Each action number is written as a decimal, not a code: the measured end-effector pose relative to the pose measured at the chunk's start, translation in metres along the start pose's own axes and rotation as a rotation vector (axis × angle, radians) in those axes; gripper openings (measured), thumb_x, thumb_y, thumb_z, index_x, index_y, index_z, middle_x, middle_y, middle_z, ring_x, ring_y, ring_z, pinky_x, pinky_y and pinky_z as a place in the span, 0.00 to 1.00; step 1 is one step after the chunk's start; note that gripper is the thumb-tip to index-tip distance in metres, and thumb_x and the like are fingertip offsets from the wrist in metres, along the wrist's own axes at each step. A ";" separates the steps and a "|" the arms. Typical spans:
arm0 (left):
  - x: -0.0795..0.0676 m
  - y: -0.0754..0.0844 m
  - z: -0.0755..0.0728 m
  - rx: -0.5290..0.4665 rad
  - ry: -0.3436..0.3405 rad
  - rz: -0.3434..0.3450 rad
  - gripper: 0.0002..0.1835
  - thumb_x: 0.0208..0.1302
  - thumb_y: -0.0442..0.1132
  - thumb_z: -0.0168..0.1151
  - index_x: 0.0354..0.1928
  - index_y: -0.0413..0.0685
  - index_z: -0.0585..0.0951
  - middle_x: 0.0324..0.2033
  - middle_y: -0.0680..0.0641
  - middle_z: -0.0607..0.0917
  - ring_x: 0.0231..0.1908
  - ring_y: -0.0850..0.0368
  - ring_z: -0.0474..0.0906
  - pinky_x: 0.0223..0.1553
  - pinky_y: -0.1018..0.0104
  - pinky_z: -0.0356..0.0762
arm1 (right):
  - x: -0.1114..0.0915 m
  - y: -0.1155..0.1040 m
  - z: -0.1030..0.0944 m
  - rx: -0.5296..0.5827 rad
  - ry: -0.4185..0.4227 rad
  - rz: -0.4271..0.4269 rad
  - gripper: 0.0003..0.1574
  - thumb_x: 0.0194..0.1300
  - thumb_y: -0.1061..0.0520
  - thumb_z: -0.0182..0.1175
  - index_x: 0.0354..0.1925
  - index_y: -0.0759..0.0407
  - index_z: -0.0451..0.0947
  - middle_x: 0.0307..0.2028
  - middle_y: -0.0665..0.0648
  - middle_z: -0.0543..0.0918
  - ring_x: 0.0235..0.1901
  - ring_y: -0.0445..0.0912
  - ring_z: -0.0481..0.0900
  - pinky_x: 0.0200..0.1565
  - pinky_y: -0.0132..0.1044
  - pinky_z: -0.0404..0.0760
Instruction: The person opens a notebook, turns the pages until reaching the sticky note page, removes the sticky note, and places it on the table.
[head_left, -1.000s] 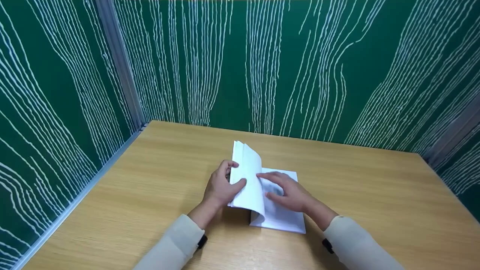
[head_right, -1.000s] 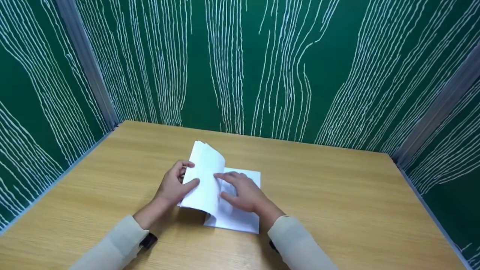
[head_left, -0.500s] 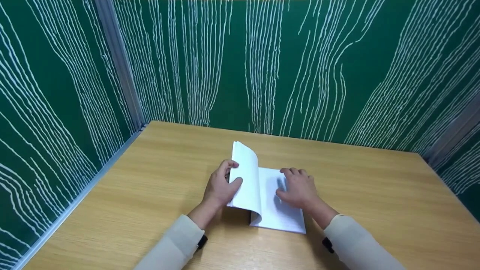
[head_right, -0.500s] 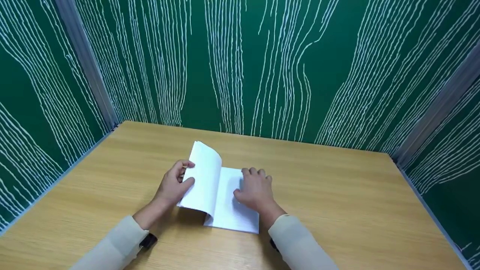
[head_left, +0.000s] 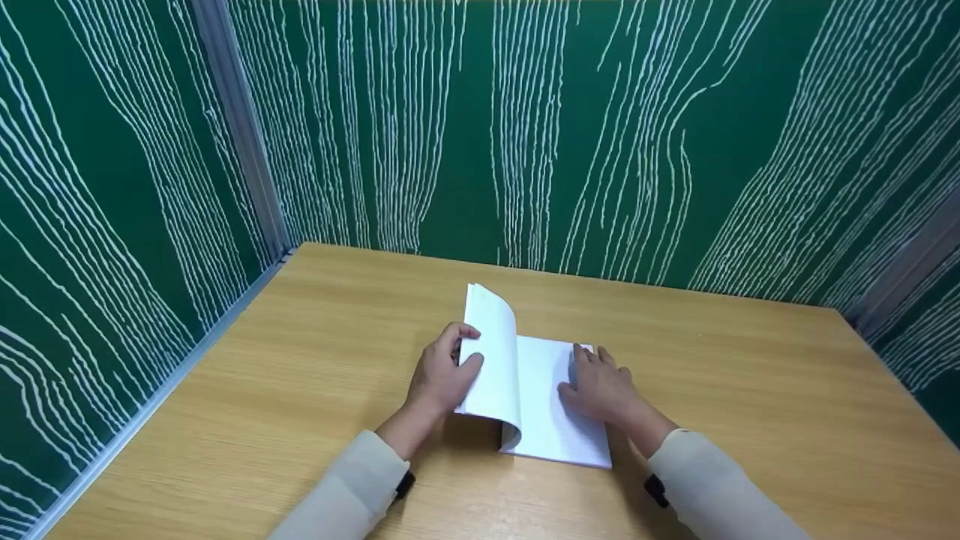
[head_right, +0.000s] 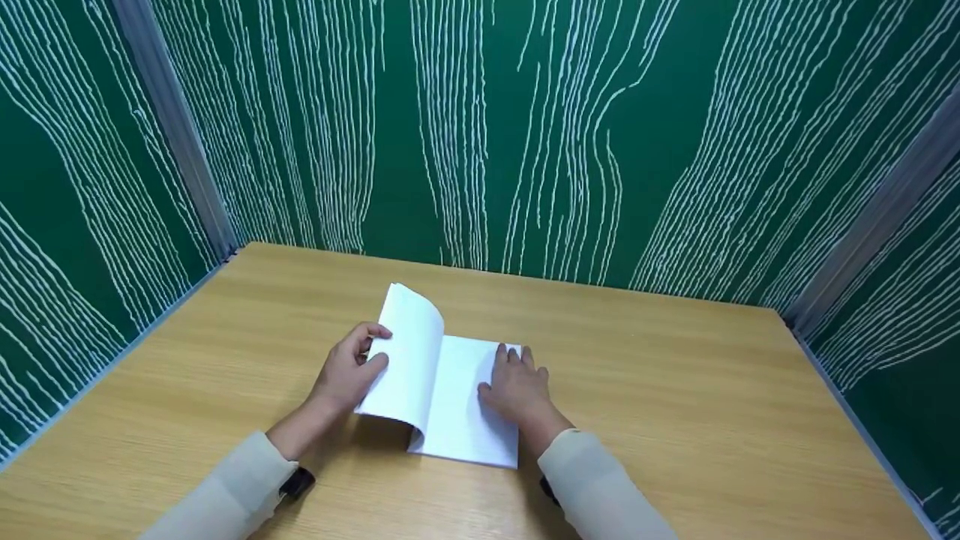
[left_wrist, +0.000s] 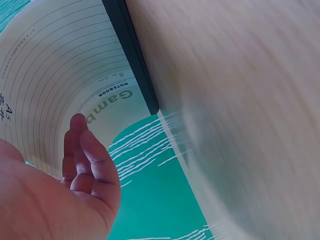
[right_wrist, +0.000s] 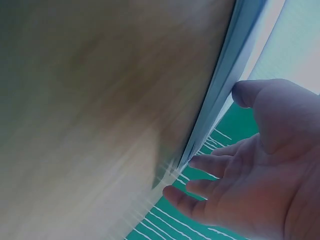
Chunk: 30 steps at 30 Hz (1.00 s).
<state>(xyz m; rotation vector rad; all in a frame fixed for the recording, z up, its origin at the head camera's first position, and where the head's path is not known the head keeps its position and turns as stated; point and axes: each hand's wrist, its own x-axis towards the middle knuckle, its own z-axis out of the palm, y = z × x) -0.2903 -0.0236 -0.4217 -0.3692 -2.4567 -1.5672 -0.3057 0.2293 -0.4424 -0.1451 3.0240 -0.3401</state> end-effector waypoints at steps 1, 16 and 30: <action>0.000 0.000 0.000 0.002 -0.002 -0.003 0.14 0.62 0.40 0.56 0.50 0.54 0.76 0.44 0.51 0.82 0.40 0.55 0.74 0.43 0.57 0.71 | 0.000 0.000 0.000 0.003 -0.005 0.004 0.49 0.68 0.45 0.55 0.73 0.70 0.49 0.70 0.71 0.57 0.70 0.68 0.44 0.61 0.70 0.49; 0.000 -0.002 0.002 -0.008 0.003 0.001 0.12 0.64 0.39 0.55 0.49 0.54 0.76 0.47 0.50 0.81 0.45 0.54 0.75 0.48 0.55 0.71 | 0.000 -0.001 0.000 0.016 -0.017 0.013 0.48 0.68 0.46 0.56 0.72 0.72 0.48 0.70 0.72 0.57 0.70 0.67 0.45 0.61 0.69 0.49; 0.000 0.000 0.001 0.023 0.008 -0.010 0.13 0.63 0.41 0.56 0.50 0.55 0.77 0.44 0.53 0.81 0.39 0.54 0.73 0.42 0.58 0.69 | 0.001 -0.003 -0.001 0.017 -0.019 0.009 0.48 0.69 0.48 0.56 0.71 0.75 0.48 0.68 0.73 0.59 0.70 0.67 0.47 0.60 0.68 0.53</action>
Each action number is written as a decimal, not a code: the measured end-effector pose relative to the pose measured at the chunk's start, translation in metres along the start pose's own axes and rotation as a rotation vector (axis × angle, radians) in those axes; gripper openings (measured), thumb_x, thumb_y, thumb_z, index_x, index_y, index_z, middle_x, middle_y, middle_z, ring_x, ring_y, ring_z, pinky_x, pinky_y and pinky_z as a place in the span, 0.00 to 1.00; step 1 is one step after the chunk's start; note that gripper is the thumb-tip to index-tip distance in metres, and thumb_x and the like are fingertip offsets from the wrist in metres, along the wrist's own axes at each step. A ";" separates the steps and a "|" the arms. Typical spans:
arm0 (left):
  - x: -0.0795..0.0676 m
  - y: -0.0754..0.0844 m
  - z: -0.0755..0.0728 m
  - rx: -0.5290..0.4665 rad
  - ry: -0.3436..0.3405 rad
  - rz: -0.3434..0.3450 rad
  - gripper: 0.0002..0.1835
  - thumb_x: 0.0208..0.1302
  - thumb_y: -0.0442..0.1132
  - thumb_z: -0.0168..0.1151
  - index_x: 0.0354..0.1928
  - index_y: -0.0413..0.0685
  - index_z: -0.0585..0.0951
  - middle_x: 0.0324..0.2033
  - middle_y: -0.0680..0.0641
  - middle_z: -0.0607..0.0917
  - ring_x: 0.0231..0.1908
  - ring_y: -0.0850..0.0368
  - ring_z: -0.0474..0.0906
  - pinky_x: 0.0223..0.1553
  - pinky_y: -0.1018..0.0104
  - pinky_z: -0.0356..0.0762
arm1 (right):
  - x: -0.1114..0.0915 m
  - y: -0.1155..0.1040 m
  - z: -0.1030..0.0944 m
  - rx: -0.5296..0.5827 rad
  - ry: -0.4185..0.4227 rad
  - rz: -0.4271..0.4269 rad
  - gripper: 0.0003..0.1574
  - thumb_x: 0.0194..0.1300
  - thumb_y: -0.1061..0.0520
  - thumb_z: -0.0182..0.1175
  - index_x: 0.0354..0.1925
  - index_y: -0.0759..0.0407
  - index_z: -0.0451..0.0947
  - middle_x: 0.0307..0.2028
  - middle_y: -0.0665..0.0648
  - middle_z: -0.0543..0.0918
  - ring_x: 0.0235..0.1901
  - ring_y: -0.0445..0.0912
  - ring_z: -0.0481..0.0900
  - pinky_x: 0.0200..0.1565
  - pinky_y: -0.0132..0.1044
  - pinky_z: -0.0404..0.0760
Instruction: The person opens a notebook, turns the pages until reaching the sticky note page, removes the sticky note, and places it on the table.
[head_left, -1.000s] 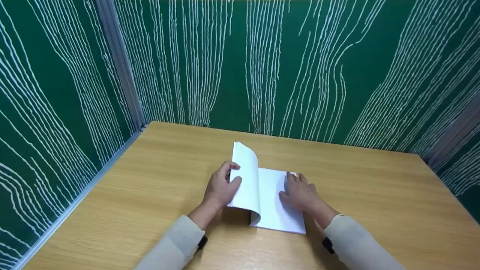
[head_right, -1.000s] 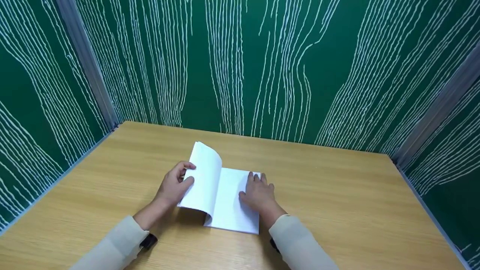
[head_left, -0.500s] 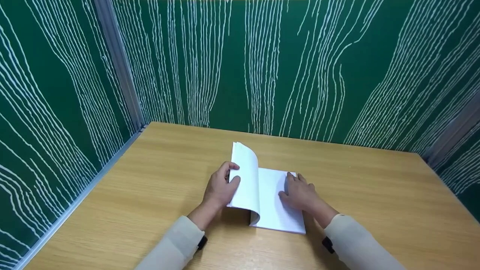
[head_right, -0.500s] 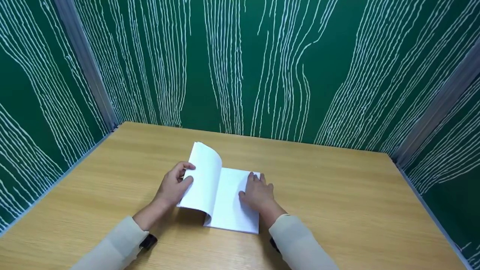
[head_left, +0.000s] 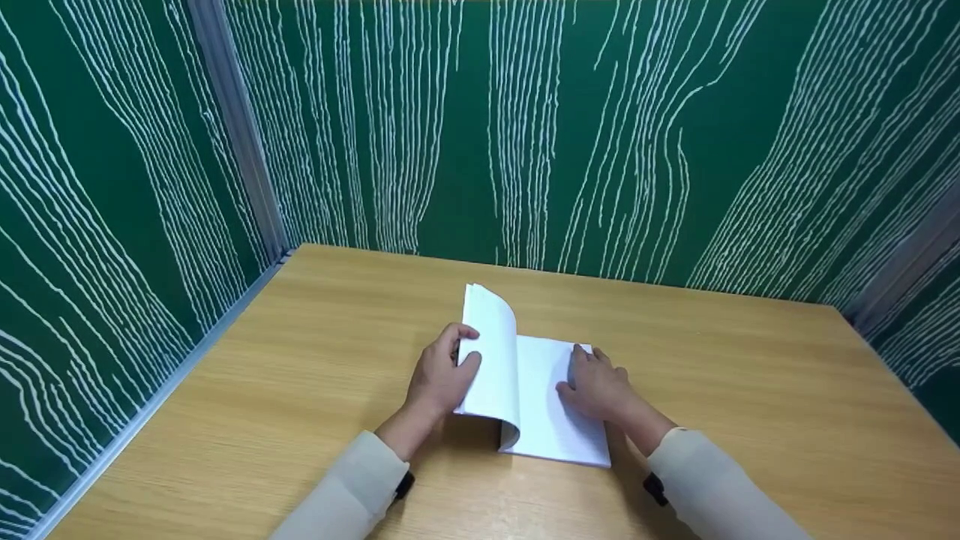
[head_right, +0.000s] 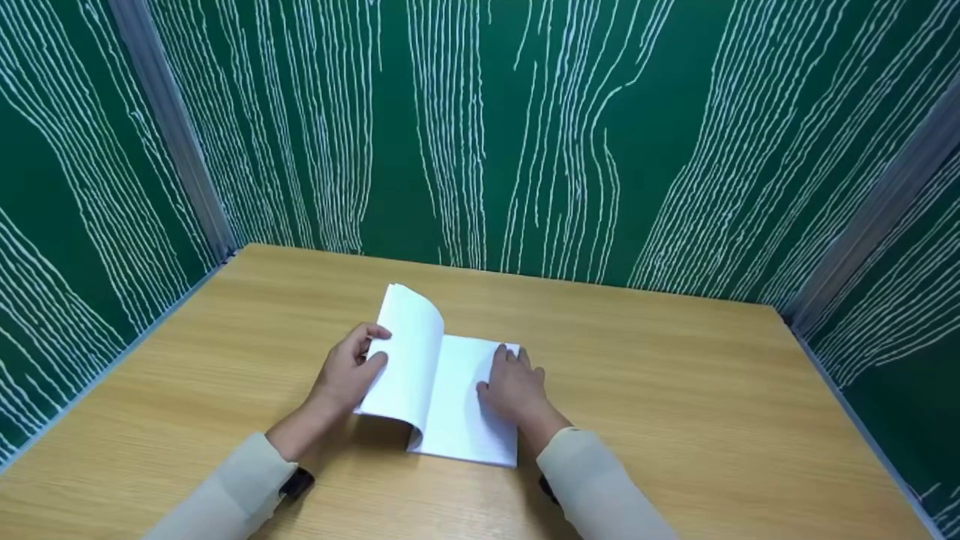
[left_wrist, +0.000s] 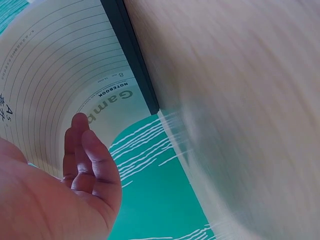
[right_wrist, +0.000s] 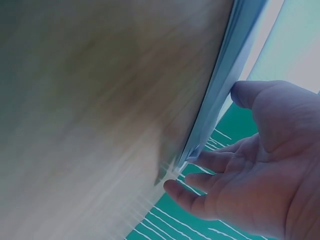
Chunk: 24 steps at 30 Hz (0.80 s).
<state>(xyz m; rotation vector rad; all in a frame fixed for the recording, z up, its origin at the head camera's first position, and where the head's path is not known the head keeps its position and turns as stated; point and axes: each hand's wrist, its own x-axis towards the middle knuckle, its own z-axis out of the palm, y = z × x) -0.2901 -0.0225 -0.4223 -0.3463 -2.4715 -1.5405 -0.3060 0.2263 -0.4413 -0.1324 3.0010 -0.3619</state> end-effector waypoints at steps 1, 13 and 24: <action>0.000 0.000 0.000 0.000 -0.001 -0.003 0.13 0.63 0.41 0.56 0.50 0.55 0.77 0.44 0.53 0.81 0.40 0.53 0.74 0.42 0.57 0.69 | 0.001 -0.001 0.000 -0.003 -0.001 0.005 0.48 0.69 0.48 0.56 0.71 0.75 0.48 0.68 0.74 0.59 0.70 0.67 0.47 0.60 0.68 0.53; 0.000 0.000 0.001 0.005 -0.007 -0.022 0.13 0.64 0.41 0.56 0.50 0.56 0.77 0.45 0.51 0.81 0.40 0.54 0.74 0.41 0.58 0.70 | 0.003 -0.004 0.002 -0.029 0.056 -0.017 0.45 0.66 0.50 0.60 0.68 0.75 0.56 0.62 0.75 0.66 0.64 0.69 0.57 0.57 0.66 0.60; -0.001 0.000 -0.001 -0.010 -0.009 -0.007 0.13 0.63 0.41 0.55 0.50 0.55 0.77 0.37 0.50 0.80 0.39 0.52 0.74 0.41 0.58 0.70 | 0.004 -0.005 0.002 0.028 0.100 -0.039 0.45 0.63 0.52 0.63 0.68 0.72 0.57 0.61 0.73 0.69 0.62 0.68 0.60 0.56 0.65 0.61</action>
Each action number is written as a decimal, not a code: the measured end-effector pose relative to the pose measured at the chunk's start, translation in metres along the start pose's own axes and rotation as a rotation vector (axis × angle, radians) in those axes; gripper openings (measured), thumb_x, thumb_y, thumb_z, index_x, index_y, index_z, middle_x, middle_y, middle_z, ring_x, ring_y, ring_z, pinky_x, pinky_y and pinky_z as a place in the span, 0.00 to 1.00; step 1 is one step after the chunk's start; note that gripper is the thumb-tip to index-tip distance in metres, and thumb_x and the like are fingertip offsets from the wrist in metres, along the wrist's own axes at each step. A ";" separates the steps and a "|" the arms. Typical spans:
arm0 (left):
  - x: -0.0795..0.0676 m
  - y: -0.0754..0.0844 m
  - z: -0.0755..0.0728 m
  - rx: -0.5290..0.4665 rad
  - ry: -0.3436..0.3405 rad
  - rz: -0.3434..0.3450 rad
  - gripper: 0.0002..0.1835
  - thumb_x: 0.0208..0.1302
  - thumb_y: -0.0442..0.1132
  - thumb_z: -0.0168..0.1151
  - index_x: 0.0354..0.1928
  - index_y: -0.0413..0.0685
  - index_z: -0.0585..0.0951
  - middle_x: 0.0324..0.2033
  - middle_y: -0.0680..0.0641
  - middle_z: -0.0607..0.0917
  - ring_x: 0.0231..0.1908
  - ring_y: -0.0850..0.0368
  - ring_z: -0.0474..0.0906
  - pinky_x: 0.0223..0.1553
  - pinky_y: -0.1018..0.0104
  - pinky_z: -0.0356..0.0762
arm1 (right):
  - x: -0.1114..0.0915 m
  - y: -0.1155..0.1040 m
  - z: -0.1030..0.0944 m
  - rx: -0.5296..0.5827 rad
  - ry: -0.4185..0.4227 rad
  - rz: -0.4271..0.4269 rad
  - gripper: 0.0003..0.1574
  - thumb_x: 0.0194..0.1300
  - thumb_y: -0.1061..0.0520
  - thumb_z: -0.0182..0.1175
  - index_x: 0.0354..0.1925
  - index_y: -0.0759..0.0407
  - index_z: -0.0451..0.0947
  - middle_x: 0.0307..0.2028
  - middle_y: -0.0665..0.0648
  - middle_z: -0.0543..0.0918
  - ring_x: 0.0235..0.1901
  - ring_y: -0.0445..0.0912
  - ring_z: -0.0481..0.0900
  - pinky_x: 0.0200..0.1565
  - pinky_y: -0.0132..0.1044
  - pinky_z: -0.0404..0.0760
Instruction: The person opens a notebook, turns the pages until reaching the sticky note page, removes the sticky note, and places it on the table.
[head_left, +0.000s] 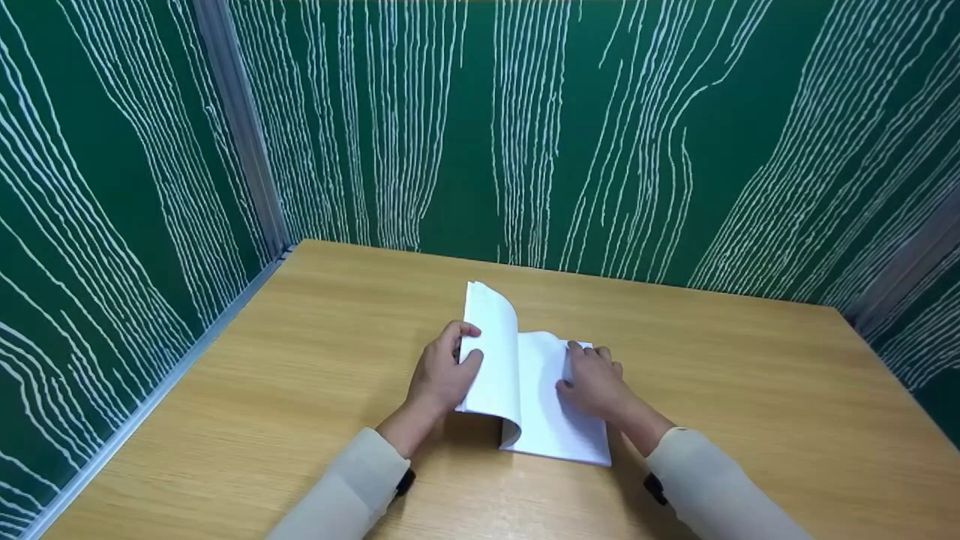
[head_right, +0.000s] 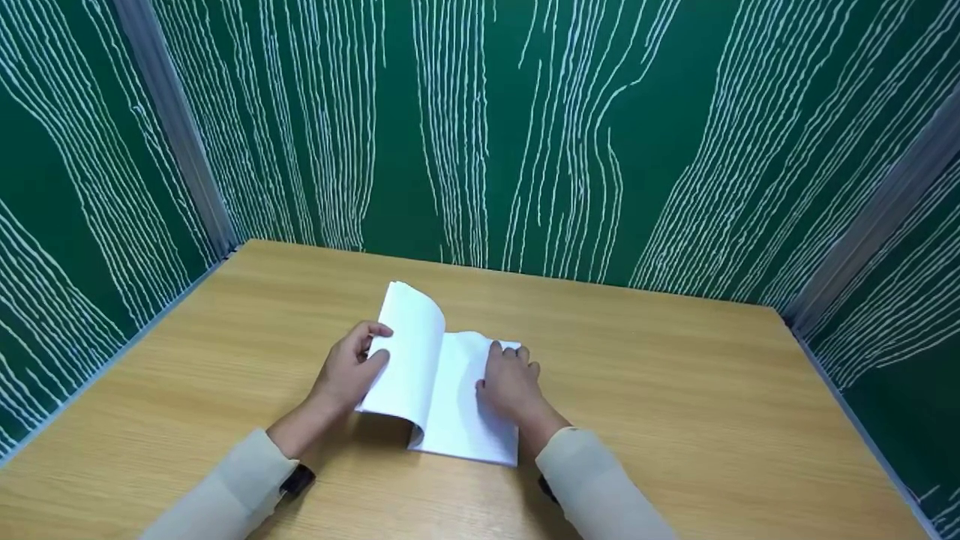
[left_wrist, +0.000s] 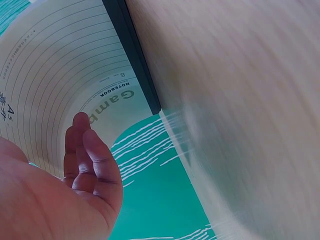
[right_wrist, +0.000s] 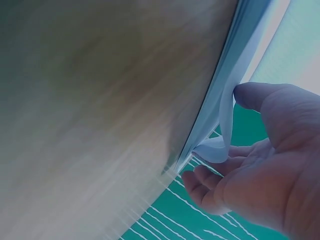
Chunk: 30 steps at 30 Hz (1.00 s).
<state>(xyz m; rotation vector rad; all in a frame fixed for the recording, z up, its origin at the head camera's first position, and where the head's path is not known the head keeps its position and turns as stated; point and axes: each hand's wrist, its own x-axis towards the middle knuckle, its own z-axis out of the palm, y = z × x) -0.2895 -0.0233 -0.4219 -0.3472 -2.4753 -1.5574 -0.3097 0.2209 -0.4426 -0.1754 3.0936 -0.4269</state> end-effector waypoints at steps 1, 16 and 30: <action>0.000 0.000 0.000 0.000 -0.001 0.002 0.13 0.63 0.41 0.55 0.50 0.55 0.76 0.35 0.51 0.80 0.38 0.53 0.74 0.40 0.59 0.69 | 0.000 0.000 0.000 0.008 0.006 0.000 0.45 0.63 0.52 0.63 0.68 0.72 0.57 0.61 0.73 0.69 0.62 0.68 0.60 0.56 0.65 0.60; 0.000 -0.001 0.000 -0.010 -0.004 0.006 0.13 0.64 0.40 0.55 0.50 0.54 0.76 0.40 0.52 0.80 0.39 0.55 0.74 0.40 0.58 0.70 | 0.002 0.000 -0.001 0.074 0.021 0.002 0.44 0.60 0.55 0.66 0.68 0.68 0.60 0.61 0.70 0.70 0.60 0.65 0.63 0.55 0.61 0.61; 0.000 0.000 -0.001 0.013 0.000 -0.006 0.13 0.65 0.41 0.55 0.51 0.55 0.76 0.46 0.51 0.81 0.41 0.53 0.74 0.43 0.58 0.70 | -0.001 -0.002 -0.005 0.142 0.078 0.036 0.37 0.59 0.61 0.65 0.65 0.68 0.66 0.58 0.69 0.73 0.55 0.60 0.74 0.56 0.55 0.71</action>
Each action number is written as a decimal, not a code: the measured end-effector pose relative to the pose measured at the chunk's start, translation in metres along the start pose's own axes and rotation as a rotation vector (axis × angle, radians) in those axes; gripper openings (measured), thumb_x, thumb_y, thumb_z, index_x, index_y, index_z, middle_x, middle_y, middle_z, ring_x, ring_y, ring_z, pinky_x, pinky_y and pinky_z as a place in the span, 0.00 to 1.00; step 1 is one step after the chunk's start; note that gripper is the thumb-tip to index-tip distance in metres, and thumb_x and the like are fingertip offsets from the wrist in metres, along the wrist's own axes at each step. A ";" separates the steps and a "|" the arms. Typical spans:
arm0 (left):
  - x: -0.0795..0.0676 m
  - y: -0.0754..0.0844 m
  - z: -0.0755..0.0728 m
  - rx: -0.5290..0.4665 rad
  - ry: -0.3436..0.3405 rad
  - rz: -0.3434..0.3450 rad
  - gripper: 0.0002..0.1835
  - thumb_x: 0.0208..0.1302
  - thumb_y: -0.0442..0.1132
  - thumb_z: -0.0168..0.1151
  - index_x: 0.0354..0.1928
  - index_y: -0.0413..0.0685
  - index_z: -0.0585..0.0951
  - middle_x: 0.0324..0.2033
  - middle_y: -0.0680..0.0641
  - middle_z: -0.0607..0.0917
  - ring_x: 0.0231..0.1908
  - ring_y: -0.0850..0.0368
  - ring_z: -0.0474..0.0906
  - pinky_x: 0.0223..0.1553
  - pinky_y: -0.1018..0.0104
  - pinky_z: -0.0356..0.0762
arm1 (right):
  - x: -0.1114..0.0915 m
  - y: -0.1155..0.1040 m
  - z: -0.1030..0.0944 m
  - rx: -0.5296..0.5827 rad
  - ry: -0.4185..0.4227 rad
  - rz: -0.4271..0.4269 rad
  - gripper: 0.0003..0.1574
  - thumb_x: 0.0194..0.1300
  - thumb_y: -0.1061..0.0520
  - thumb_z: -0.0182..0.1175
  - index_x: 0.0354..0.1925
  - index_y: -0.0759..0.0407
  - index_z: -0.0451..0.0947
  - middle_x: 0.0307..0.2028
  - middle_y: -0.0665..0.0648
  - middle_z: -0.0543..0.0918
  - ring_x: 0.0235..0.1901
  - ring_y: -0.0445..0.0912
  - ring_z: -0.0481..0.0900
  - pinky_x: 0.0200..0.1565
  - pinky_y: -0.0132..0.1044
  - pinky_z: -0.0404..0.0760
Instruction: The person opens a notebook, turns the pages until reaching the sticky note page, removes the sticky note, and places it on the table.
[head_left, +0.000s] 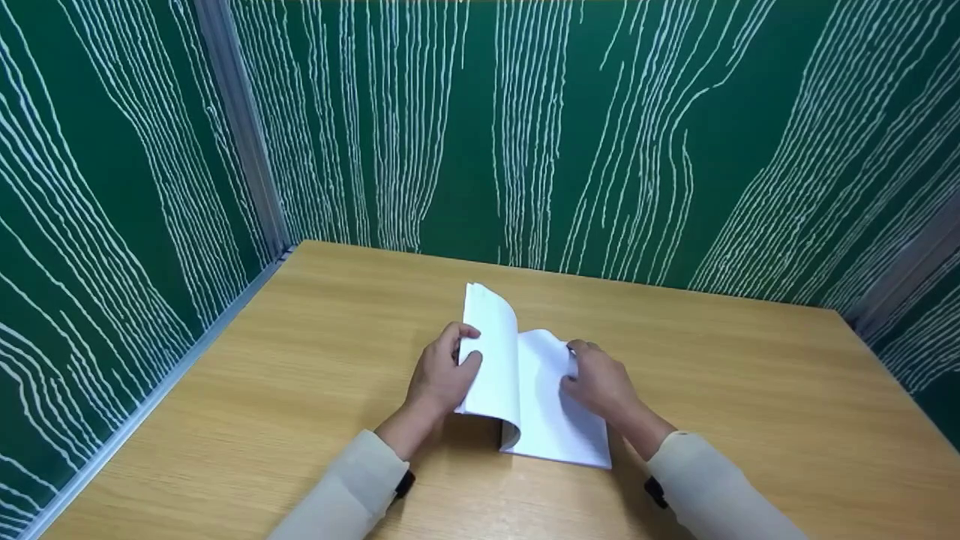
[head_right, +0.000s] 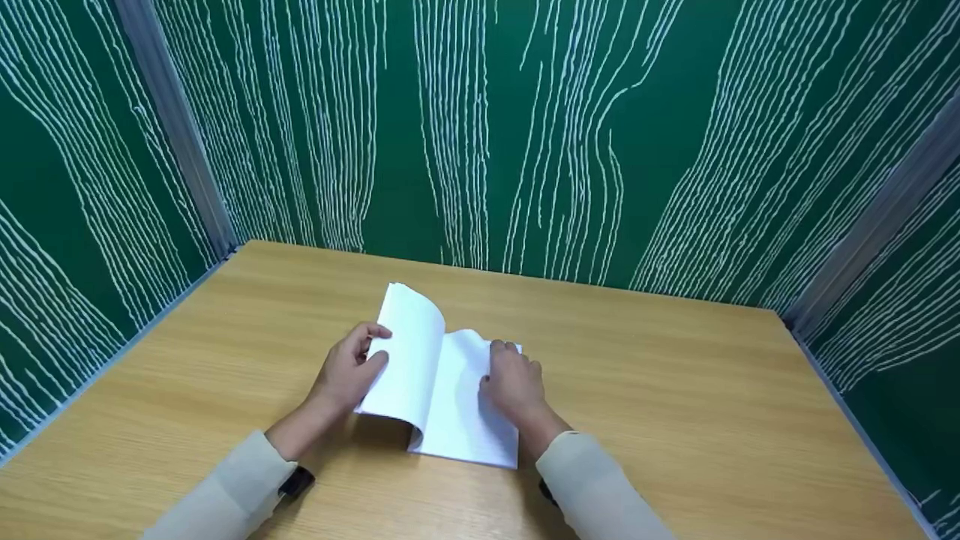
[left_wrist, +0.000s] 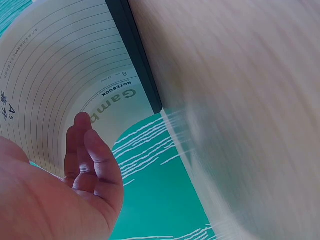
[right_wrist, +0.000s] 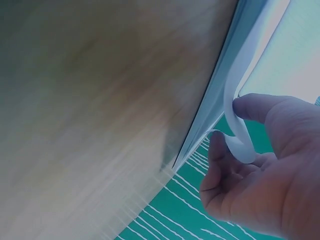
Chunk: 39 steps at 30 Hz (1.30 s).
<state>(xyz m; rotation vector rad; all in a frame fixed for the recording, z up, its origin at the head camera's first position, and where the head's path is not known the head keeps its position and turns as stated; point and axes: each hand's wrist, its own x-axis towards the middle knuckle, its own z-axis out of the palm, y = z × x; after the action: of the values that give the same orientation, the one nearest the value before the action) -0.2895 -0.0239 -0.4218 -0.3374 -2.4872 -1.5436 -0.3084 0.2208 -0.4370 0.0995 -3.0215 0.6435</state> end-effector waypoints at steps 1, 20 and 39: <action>0.000 0.000 0.000 0.004 0.000 -0.003 0.13 0.65 0.42 0.55 0.50 0.56 0.76 0.46 0.51 0.81 0.41 0.53 0.74 0.43 0.58 0.70 | 0.000 0.000 0.000 -0.004 0.006 -0.007 0.36 0.59 0.61 0.65 0.64 0.68 0.66 0.57 0.69 0.74 0.53 0.59 0.76 0.54 0.54 0.73; 0.000 0.000 0.000 -0.018 -0.009 -0.017 0.13 0.66 0.42 0.55 0.51 0.56 0.76 0.52 0.50 0.80 0.48 0.54 0.74 0.51 0.54 0.69 | -0.001 0.002 -0.001 -0.048 0.117 -0.098 0.28 0.61 0.59 0.64 0.58 0.71 0.74 0.49 0.66 0.71 0.44 0.56 0.75 0.48 0.50 0.78; 0.001 -0.002 0.001 -0.009 0.009 -0.010 0.13 0.63 0.41 0.56 0.50 0.56 0.77 0.44 0.51 0.81 0.40 0.54 0.74 0.42 0.58 0.71 | -0.002 -0.002 -0.002 0.041 0.133 -0.124 0.24 0.67 0.47 0.58 0.53 0.61 0.77 0.45 0.59 0.80 0.39 0.51 0.77 0.44 0.47 0.78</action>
<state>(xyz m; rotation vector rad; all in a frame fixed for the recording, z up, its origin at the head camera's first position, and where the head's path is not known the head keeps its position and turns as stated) -0.2908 -0.0233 -0.4235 -0.3186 -2.4795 -1.5573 -0.3065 0.2203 -0.4343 0.2336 -2.8489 0.6718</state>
